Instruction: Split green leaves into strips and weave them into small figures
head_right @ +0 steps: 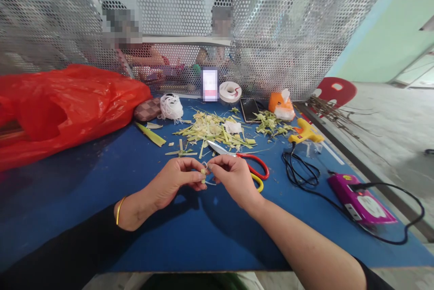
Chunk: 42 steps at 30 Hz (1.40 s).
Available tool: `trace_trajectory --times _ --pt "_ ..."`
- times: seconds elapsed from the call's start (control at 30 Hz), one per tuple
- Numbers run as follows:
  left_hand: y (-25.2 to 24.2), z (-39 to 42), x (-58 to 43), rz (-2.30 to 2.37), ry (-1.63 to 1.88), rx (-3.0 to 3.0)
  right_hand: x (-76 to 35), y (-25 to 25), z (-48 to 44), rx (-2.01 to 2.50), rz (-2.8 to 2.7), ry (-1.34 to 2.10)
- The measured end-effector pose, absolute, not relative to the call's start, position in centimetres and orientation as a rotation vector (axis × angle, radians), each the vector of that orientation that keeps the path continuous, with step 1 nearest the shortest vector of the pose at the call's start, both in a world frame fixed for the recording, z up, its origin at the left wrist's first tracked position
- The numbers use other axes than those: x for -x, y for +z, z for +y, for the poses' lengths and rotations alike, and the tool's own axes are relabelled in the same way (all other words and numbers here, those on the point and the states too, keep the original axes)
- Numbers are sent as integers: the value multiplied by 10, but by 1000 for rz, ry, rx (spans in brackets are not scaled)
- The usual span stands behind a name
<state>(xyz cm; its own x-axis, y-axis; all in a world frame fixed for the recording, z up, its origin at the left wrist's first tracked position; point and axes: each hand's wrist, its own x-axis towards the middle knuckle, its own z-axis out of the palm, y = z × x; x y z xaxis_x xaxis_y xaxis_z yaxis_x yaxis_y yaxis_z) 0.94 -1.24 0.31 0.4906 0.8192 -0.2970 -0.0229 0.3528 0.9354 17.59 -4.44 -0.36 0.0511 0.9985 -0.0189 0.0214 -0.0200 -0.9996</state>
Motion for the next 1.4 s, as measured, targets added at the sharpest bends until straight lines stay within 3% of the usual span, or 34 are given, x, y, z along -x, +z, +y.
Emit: trace_trajectory --times 0.63,1.17,1.4 --pt "5 -13 -10 929 658 -1075 -176 -5 -45 1284 -1196 1173" --pt "7 -16 -12 969 704 -1140 -175 -6 -49 1293 -1440 876" --pt "7 -13 -10 950 723 -1006 -178 -6 -46 1326 -1266 1083"
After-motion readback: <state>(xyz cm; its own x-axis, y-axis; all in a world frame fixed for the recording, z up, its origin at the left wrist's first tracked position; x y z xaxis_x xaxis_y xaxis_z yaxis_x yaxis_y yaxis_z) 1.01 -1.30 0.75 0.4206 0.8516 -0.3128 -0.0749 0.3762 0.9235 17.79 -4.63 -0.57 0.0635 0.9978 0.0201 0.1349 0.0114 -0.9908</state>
